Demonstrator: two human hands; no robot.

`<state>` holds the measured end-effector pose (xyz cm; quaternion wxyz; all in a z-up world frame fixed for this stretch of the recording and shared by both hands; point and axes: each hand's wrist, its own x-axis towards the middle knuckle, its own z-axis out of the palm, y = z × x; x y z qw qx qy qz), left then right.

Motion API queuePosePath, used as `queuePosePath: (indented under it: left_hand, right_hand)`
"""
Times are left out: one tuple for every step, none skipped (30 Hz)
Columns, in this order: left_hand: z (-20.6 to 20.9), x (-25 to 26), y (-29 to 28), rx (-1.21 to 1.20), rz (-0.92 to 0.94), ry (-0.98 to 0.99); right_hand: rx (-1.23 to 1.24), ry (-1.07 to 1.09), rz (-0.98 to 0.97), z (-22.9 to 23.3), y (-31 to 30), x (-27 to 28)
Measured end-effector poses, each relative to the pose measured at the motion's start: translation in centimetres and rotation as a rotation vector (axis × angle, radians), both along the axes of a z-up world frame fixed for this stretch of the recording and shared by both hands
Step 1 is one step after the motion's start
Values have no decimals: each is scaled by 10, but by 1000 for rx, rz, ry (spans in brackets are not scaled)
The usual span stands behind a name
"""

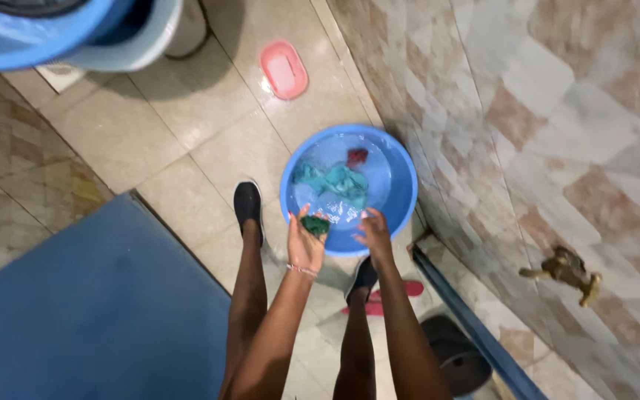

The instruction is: The person cleans a plastic basket, a cloth, and a pink soap dish by scrubbing them in a bucket of soapy water.

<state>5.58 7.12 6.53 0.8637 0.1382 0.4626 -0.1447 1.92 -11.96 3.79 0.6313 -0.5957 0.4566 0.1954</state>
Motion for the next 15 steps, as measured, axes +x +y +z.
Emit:
queuePosePath:
  left_hand:
    - [1,8,1,-11,13,-9]
    - [3,17,4,130,-159,-105]
    - [13,17,-2,259,-320,-182]
    - [23,24,-7,237,-297,-171]
    - [33,35,-1,382,-450,-275]
    - [46,45,6,527,-604,-376]
    - [57,60,15,546,-579,-377]
    - [71,74,21,545,-457,-381]
    - [79,93,32,548,-333,-392]
    - [84,112,49,571,-304,-400]
    - [91,122,65,679,-296,-355]
    - [95,132,80,786,-287,-306]
    - [96,143,97,795,-279,-302]
    - [94,154,114,796,-296,-273]
    - [92,165,129,796,-308,-243]
  right_hand:
    - [200,-50,18,24,9,17]
    - [355,-143,36,39,36,43]
    - [502,-209,62,59,56,58]
    - [482,-191,83,76,72,72]
    - [252,-262,224,89,95,84]
    - [21,-333,364,101,109,94]
    - [35,-347,388,105,122,113]
    - [66,-315,188,109,135,131]
    - [102,-285,-8,111,149,152]
    - [121,-302,18,112,162,178]
    - [143,-327,-52,118,174,200]
    - [165,-349,-122,124,188,225]
    - [157,-438,-33,133,204,249]
    - [149,-527,56,142,220,277]
    - [267,-569,45,149,240,310]
